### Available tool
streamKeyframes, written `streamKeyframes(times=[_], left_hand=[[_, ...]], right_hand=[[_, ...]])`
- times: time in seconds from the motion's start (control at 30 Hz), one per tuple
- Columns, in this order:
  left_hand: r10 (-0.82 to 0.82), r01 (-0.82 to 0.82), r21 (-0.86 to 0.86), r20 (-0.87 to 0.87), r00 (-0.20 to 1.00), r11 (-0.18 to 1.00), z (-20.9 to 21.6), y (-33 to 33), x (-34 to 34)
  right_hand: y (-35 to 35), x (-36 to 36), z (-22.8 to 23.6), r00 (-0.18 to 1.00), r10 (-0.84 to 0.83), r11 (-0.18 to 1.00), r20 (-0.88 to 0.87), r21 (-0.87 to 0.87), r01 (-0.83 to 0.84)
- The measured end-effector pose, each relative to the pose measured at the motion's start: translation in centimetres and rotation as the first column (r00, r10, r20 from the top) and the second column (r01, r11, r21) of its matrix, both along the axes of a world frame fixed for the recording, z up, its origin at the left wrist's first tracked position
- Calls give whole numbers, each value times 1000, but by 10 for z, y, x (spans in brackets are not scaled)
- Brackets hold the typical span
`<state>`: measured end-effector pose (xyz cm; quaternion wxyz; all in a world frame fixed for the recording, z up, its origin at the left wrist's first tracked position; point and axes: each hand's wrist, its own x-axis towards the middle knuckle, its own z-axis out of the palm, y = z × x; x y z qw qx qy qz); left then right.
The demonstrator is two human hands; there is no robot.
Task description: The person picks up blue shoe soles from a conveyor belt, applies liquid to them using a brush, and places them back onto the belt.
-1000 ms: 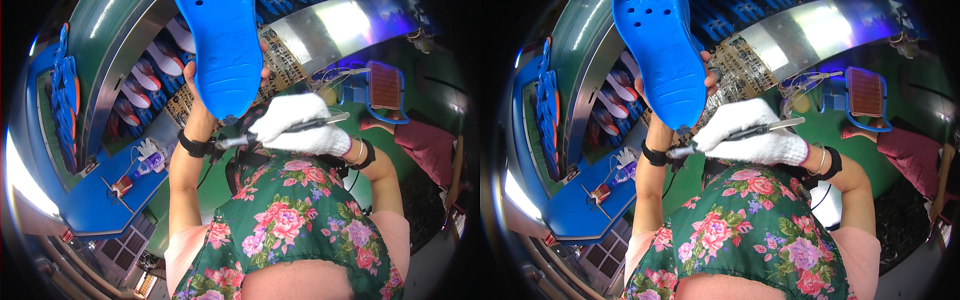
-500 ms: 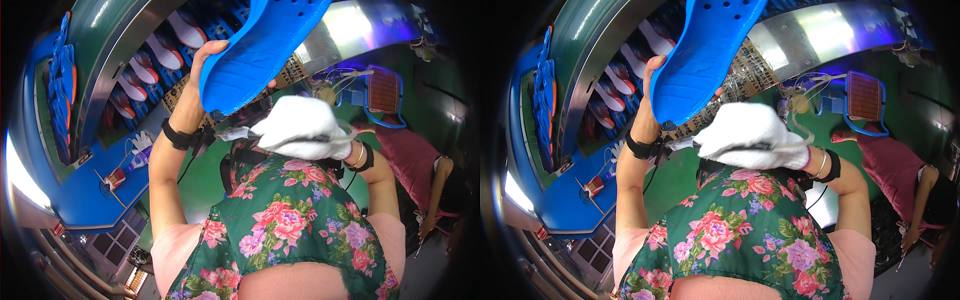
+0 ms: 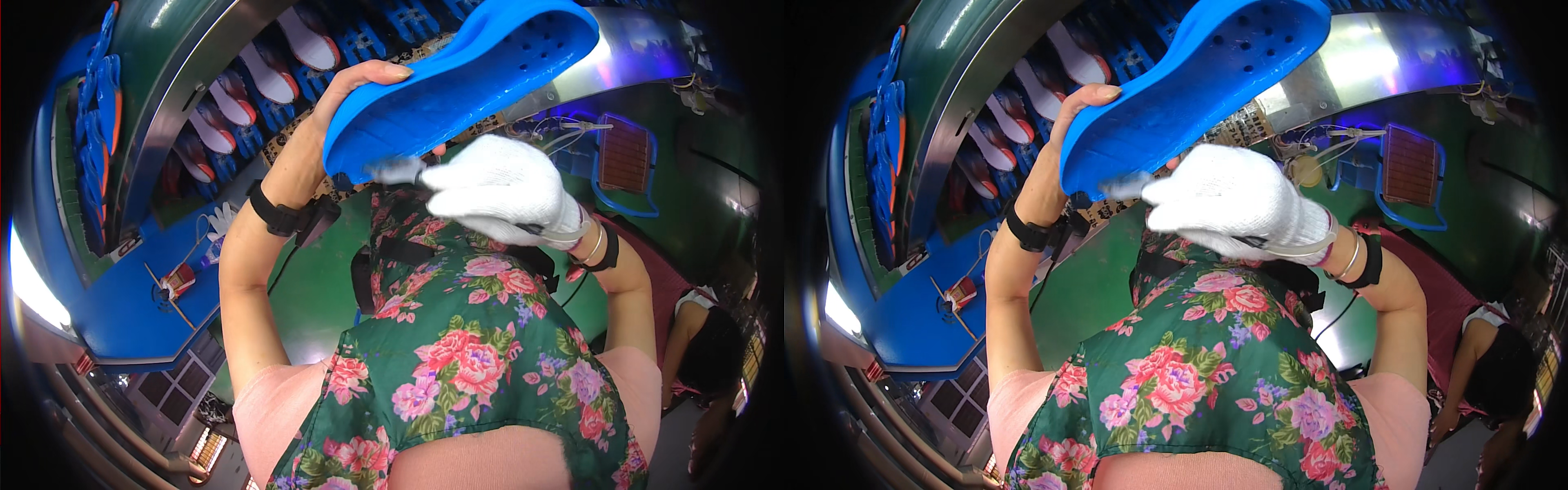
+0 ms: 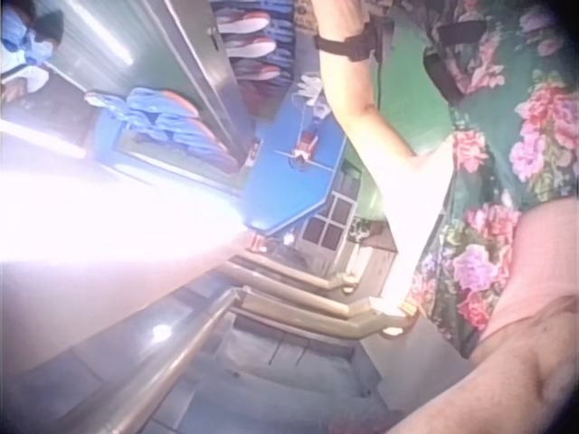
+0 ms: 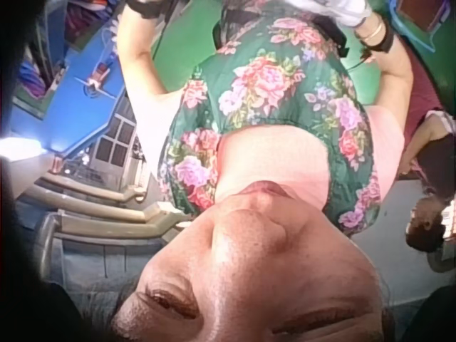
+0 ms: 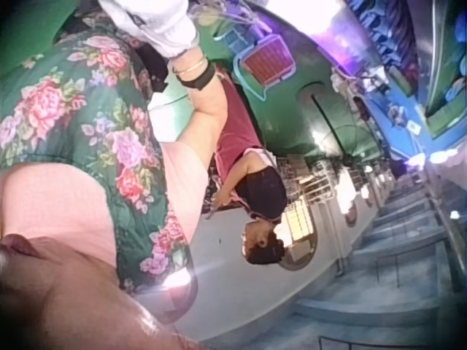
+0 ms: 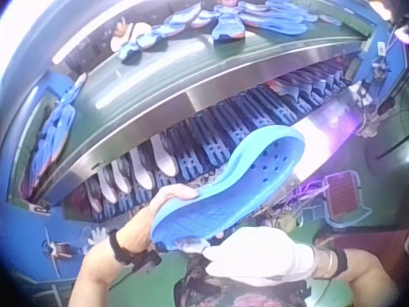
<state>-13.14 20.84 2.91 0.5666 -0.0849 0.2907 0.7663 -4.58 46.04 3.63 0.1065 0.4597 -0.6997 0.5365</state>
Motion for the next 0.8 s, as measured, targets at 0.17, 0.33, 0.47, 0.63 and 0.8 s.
streamKeyframes(times=[0.17,0.33,0.47,0.63,0.8], left_hand=[[-124,78,-232,-188,974,970,7,3,-3],[140,-136,101,-28,990,986,-11,-5,-1],[219,-210,266,-4,976,941,-29,1,-3],[220,-165,315,-147,964,934,-27,21,-9],[248,-209,345,-73,966,915,-34,23,-19]], right_hand=[[0,2,-2,977,184,982,108,13,-186],[-6,-9,-2,985,-7,998,171,-58,17],[-13,-4,-6,853,183,965,488,-253,-62],[-16,0,-1,906,-59,990,419,-92,107],[-9,3,-1,683,14,951,730,-222,217]])
